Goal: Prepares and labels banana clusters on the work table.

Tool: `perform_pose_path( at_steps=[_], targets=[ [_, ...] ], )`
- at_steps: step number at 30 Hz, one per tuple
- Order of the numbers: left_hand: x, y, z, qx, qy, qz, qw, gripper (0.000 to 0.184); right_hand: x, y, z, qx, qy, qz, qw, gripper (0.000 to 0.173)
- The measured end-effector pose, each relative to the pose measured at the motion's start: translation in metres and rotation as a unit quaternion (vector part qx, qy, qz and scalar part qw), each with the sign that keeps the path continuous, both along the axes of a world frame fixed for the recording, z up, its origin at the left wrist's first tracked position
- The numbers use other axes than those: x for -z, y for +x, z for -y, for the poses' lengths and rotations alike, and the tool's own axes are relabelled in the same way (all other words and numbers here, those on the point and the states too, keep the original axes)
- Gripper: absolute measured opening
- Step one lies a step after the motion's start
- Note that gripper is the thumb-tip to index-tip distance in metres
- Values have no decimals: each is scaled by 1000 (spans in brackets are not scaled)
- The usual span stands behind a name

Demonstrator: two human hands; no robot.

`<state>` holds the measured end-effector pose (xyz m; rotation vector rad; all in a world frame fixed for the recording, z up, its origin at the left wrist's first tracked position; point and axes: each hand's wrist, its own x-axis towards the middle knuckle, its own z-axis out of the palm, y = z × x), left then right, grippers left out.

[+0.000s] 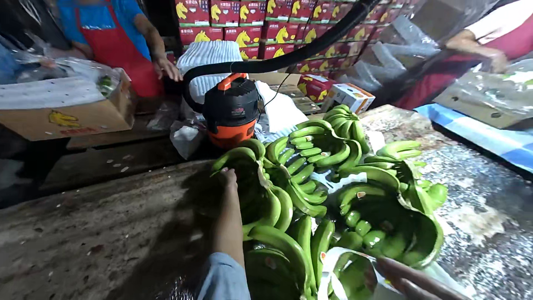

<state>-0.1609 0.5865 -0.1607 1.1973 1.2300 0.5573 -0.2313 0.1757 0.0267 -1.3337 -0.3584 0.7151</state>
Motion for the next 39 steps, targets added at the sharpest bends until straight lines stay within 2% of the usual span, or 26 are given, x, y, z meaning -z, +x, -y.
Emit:
perform_pose_path(
  at_steps=[3, 4, 6, 8, 10, 11, 13, 14, 16, 18, 20, 22, 23, 24, 25, 26, 28, 29, 30, 32, 34, 36, 39],
  targets=[
    [-2, 8, -7, 33, 82, -160, 983, 31, 15, 5, -9, 15, 8, 20, 1000, 27],
    [-4, 5, -8, 45, 112, -206, 971, 35, 18, 5, -13, 24, 0, 20, 1000, 29],
    [-9, -3, -9, 64, 161, -246, 954, 42, 20, 2, -22, 56, -47, 20, 997, 32],
    [-18, -9, 1, 91, 213, -157, 960, 38, 25, -1, -30, 93, -101, 22, 990, 39],
    [-46, -25, 36, 178, 265, 11, 948, 29, 39, 2, -31, 107, -110, 22, 988, 45],
    [-67, -41, 63, 255, 285, 89, 920, 22, 43, 2, -31, 105, -113, 26, 988, 46],
    [-97, -77, 120, 407, 347, 218, 817, 13, 45, -2, -31, 91, -121, 35, 988, 46],
    [-105, -93, 146, 456, 383, 249, 764, 12, 42, -5, -32, 82, -130, 44, 987, 46],
    [-116, -116, 188, 491, 488, 231, 684, 15, 36, -14, -30, 64, -158, 57, 984, 46],
    [-118, -130, 212, 458, 587, 185, 641, 5, 32, -23, -26, 52, -173, 51, 982, 51],
    [-117, -140, 222, 418, 641, 180, 618, 10, 28, -32, -21, 48, -149, 11, 988, 54],
    [-115, -150, 226, 404, 656, 204, 604, 15, 22, -40, -17, 52, -111, -58, 991, 40],
    [-112, -154, 228, 403, 645, 224, 610, 16, 22, -43, -14, 68, -99, -80, 990, 33],
    [-110, -156, 228, 407, 609, 248, 634, 13, 24, -45, -11, 91, -89, -87, 988, 32],
    [-108, -156, 225, 408, 544, 275, 679, 8, 28, -44, -8, 127, -80, -83, 985, 30],
    [-110, -153, 217, 398, 456, 285, 743, 8, 33, -41, -5, 169, -70, -83, 980, 26],
    [-114, -139, 178, 350, 273, 219, 869, 28, 41, -35, 3, 235, -43, -103, 966, 21],
    [-104, -124, 151, 310, 207, 171, 912, 38, 45, -33, 8, 240, -32, -115, 963, 26],
    [-87, -108, 122, 267, 156, 124, 943, 41, 48, -33, 13, 218, -25, -122, 968, 36],
    [-49, -87, 76, 194, 80, 40, 977, 30, 47, -37, 18, 153, -23, -143, 978, 49],
    [-24, -80, 54, 152, 29, -12, 988, 24, 42, -42, 21, 112, -33, -168, 979, 49],
    [-20, -82, 55, 146, -23, -15, 989, 27, 42, -42, 26, 89, -43, -173, 980, 43],
    [-26, -95, 69, 175, -102, 9, 979, 40, 47, -42, 33, 78, -67, -148, 984, 33]
  ],
)
